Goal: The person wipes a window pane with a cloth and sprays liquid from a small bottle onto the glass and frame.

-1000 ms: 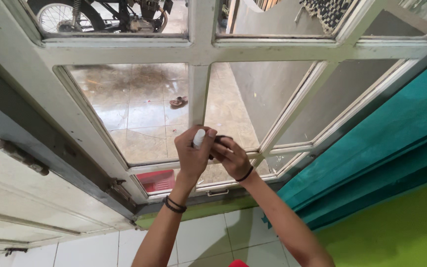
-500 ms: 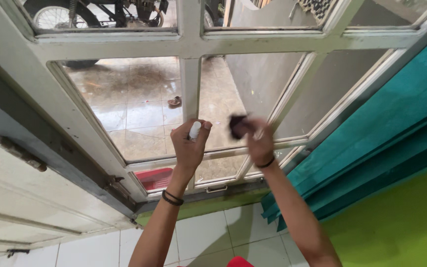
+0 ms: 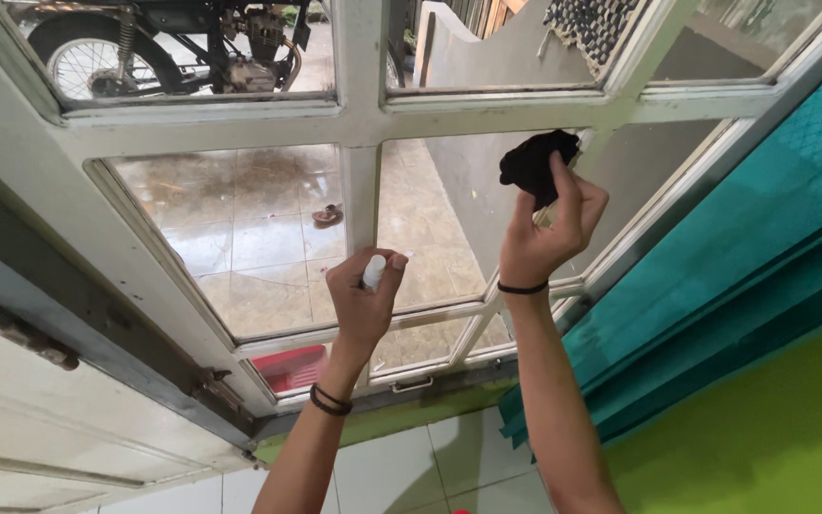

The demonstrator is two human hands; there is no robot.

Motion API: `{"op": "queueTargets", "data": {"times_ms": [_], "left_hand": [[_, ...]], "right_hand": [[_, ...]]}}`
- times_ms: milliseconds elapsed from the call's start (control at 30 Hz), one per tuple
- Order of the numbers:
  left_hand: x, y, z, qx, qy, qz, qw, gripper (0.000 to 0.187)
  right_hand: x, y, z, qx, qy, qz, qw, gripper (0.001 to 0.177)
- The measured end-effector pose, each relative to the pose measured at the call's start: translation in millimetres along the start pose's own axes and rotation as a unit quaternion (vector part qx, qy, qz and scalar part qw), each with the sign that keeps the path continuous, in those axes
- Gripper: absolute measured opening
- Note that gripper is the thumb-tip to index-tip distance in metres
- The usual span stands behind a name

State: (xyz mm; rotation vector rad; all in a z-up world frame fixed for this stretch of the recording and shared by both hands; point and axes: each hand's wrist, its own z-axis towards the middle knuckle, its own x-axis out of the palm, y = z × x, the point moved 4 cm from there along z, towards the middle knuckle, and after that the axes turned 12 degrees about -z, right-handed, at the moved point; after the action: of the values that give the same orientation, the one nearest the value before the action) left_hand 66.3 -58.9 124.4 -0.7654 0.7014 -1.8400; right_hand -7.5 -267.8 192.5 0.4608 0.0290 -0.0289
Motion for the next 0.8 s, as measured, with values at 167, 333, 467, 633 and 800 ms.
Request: {"op": "queueTargets", "data": {"times_ms": [167, 333, 467, 633, 800], "left_hand": [[-3, 3, -2, -0.003, 0.003, -0.015, 1.0, 0.019], [-6, 8, 0, -0.047, 0.015, -0.034, 0.998, 0.021], [-8, 9, 1, -0.026, 0.015, -0.034, 0.999, 0.021], [-14, 14, -3, -0.008, 0.012, -0.061, 0.998, 0.03], [-18, 21, -9, -0.009, -0.02, -0.095, 0.995, 0.034]], "right_hand": [[-6, 28, -2, -0.045, 0.042, 0.062, 0.996, 0.048], [2, 32, -1, -0.033, 0.028, -0.024, 0.999, 0.04], [12, 42, -5, 0.012, 0.021, -0.012, 1.0, 0.028], [19, 76, -22, -0.096, 0.043, -0.03, 0.994, 0.031], [17, 109, -42, -0.192, 0.086, 0.008, 0.978, 0.03]]}}
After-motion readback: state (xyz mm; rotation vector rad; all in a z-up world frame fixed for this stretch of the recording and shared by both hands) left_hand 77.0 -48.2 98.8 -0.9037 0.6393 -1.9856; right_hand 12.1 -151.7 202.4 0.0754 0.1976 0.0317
